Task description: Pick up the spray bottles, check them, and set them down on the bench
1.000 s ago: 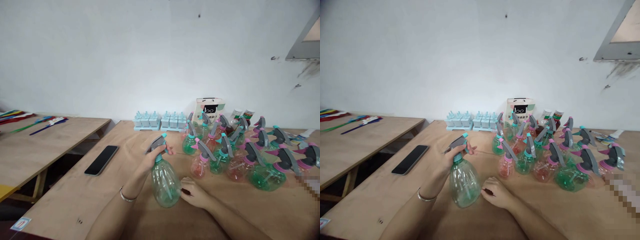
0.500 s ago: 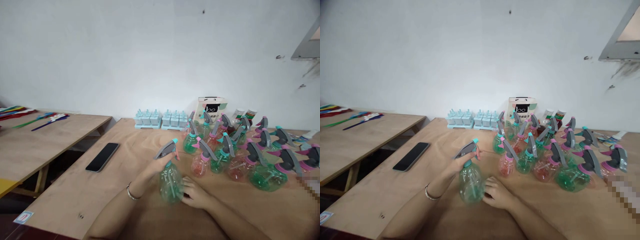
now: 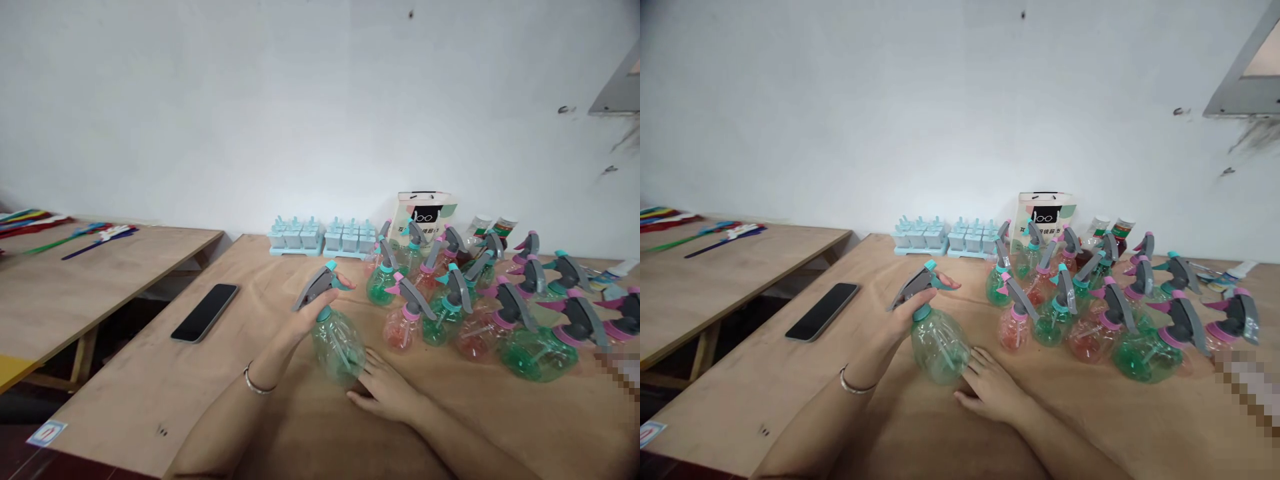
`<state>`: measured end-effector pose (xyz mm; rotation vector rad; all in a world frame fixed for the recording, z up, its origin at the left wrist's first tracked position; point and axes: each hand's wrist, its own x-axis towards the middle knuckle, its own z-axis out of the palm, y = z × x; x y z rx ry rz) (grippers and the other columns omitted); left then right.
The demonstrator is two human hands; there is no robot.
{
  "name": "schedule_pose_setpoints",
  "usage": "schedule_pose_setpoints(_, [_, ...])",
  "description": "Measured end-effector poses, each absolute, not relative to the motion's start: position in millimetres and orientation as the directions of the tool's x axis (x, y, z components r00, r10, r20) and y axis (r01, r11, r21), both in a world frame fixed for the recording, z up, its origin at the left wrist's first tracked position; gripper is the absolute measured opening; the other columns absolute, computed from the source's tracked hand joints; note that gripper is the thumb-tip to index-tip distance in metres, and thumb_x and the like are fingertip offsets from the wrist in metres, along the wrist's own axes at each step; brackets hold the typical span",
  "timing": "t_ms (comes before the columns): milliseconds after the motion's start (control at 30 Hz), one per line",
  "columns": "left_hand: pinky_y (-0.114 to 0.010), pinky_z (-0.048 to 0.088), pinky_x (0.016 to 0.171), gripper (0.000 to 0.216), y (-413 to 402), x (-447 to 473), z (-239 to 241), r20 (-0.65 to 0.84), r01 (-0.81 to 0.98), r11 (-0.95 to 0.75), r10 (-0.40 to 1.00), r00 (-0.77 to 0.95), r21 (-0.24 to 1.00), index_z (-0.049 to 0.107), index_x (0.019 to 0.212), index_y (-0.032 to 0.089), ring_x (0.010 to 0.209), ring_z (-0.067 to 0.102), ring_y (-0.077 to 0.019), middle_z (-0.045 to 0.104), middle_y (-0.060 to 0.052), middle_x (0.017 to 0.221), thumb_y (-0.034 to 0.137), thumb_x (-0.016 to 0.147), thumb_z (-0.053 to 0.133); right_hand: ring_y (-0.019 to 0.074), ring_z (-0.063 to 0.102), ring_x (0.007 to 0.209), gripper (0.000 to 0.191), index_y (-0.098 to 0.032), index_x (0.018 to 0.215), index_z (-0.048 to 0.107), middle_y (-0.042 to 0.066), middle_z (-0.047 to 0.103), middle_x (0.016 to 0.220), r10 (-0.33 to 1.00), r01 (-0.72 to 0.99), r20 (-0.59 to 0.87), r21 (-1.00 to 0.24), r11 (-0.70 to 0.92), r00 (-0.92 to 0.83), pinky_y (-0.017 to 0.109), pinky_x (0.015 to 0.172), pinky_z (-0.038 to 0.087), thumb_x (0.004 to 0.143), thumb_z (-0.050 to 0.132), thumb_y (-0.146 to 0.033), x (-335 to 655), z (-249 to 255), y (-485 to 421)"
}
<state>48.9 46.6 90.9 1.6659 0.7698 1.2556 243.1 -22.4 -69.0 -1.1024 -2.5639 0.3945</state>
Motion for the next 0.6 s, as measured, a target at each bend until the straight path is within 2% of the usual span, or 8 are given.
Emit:
schedule_pose_setpoints(67, [-0.046,0.052,0.094,0.026,44.5,47.9,94.0,0.415,-0.021,-0.43,0.856,0.306,0.903,0.067,0.087,0.026,0.094,0.065,-0.0288,0.069,-0.006,0.086,0.05,0.081,0.062,0.0318,0.051,0.135,0.051,-0.016,0.138,0.056,0.018,0.058,0.142,0.744,0.652,0.181,-0.379,0.657,-0.643,0.054,0.117,0.034,0.095,0.056,-0.043,243.0,-68.7,-22.5])
schedule_pose_setpoints(167, [-0.044,0.054,0.084,0.035,44.5,47.6,91.5,0.469,0.002,-0.487,0.843,0.263,0.874,0.061,0.074,0.024,0.08,0.063,-0.0249,0.063,-0.005,0.075,0.057,0.083,0.056,0.0302,0.048,0.138,0.05,-0.019,0.139,0.056,0.016,0.057,0.144,0.741,0.647,0.176,-0.386,0.657,-0.648,0.052,0.119,0.033,0.095,0.057,-0.043,242.2,-64.6,-23.0])
schedule_pose_setpoints(267, [-0.041,0.054,0.073,0.038,46.3,47.4,89.6,0.481,0.038,-0.515,0.821,0.309,0.856,0.057,0.067,0.024,0.069,0.061,-0.0224,0.059,-0.004,0.068,0.059,0.081,0.059,0.0301,0.045,0.141,0.052,-0.02,0.141,0.054,0.015,0.055,0.147,0.74,0.645,0.164,-0.393,0.655,-0.652,0.052,0.118,0.033,0.094,0.059,-0.042,241.2,-59.3,-23.2])
schedule_pose_setpoints(433, [-0.046,0.053,0.094,0.03,47.2,48.1,93.8,0.471,0.017,-0.509,0.809,0.353,0.861,0.066,0.085,0.025,0.094,0.066,-0.0278,0.068,-0.008,0.091,0.055,0.081,0.063,0.0305,0.049,0.136,0.05,-0.018,0.138,0.057,0.016,0.056,0.145,0.75,0.656,0.154,-0.395,0.644,-0.643,0.053,0.118,0.033,0.094,0.058,-0.041,240.4,-56.8,-23.6])
schedule_pose_setpoints(500, [-0.046,0.053,0.093,0.033,48.3,49.2,91.3,0.486,0.027,-0.523,0.809,0.331,0.852,0.064,0.08,0.025,0.09,0.066,-0.0265,0.067,-0.007,0.085,0.057,0.081,0.061,0.0305,0.05,0.135,0.049,-0.018,0.137,0.058,0.016,0.058,0.143,0.748,0.655,0.147,-0.395,0.644,-0.647,0.053,0.117,0.033,0.094,0.057,-0.042,240.3,-56.7,-23.6])
schedule_pose_setpoints(600, [-0.04,0.054,0.079,0.037,51.4,50.9,82.8,0.491,0.089,-0.532,0.825,0.281,0.842,0.06,0.067,0.023,0.07,0.061,-0.0212,0.06,-0.003,0.068,0.058,0.081,0.06,0.0305,0.048,0.137,0.049,-0.019,0.137,0.058,0.016,0.057,0.144,0.75,0.656,0.144,-0.399,0.641,-0.645,0.054,0.117,0.034,0.094,0.057,-0.043,240.4,-56.2,-23.3])
